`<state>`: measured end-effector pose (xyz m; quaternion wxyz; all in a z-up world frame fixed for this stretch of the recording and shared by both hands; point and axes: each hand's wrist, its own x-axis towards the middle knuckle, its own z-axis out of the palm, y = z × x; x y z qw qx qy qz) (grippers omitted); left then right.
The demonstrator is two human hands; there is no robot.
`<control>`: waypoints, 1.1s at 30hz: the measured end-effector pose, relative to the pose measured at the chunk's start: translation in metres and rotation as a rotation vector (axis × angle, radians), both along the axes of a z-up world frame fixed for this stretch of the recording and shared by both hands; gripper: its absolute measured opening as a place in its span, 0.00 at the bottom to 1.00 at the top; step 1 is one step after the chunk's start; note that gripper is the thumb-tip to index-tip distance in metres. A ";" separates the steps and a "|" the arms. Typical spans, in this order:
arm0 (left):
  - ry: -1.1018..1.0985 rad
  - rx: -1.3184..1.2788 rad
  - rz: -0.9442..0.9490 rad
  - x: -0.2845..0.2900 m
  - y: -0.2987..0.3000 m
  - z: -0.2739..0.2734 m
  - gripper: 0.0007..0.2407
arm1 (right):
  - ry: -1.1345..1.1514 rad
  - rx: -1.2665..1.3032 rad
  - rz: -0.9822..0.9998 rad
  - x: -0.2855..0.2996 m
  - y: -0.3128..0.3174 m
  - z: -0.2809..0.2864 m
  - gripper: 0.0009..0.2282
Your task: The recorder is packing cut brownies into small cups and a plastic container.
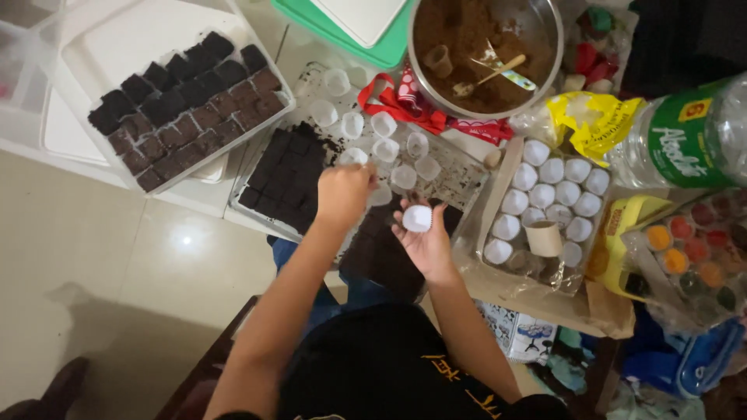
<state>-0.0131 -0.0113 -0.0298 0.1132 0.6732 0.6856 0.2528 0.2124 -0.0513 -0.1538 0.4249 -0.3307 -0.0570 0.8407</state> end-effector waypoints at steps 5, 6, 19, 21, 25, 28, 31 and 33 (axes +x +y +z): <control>0.443 -0.070 -0.157 0.001 0.037 -0.063 0.01 | 0.218 -0.018 -0.046 0.008 -0.014 0.008 0.27; 0.441 -0.068 -0.160 0.004 0.039 -0.060 0.01 | 0.216 -0.016 -0.049 0.008 -0.016 0.008 0.27; -0.107 -0.157 -0.299 0.046 -0.013 0.026 0.08 | 0.078 0.023 0.015 -0.023 -0.004 0.033 0.24; -0.024 -0.108 -0.265 0.044 -0.015 0.018 0.06 | 0.057 0.038 0.040 -0.026 -0.001 0.027 0.22; 0.021 -0.088 -0.271 0.038 -0.016 0.019 0.05 | 0.008 -0.026 0.070 -0.028 -0.001 0.018 0.15; 0.064 -0.006 -0.288 0.036 -0.014 0.017 0.05 | 0.001 -0.028 0.058 -0.027 0.004 0.016 0.13; 0.044 0.039 -0.314 0.036 -0.009 0.024 0.05 | -0.022 -0.002 0.038 -0.020 0.007 0.012 0.13; 0.043 0.052 -0.339 0.037 -0.001 0.025 0.08 | -0.038 0.018 0.026 -0.012 0.006 0.001 0.14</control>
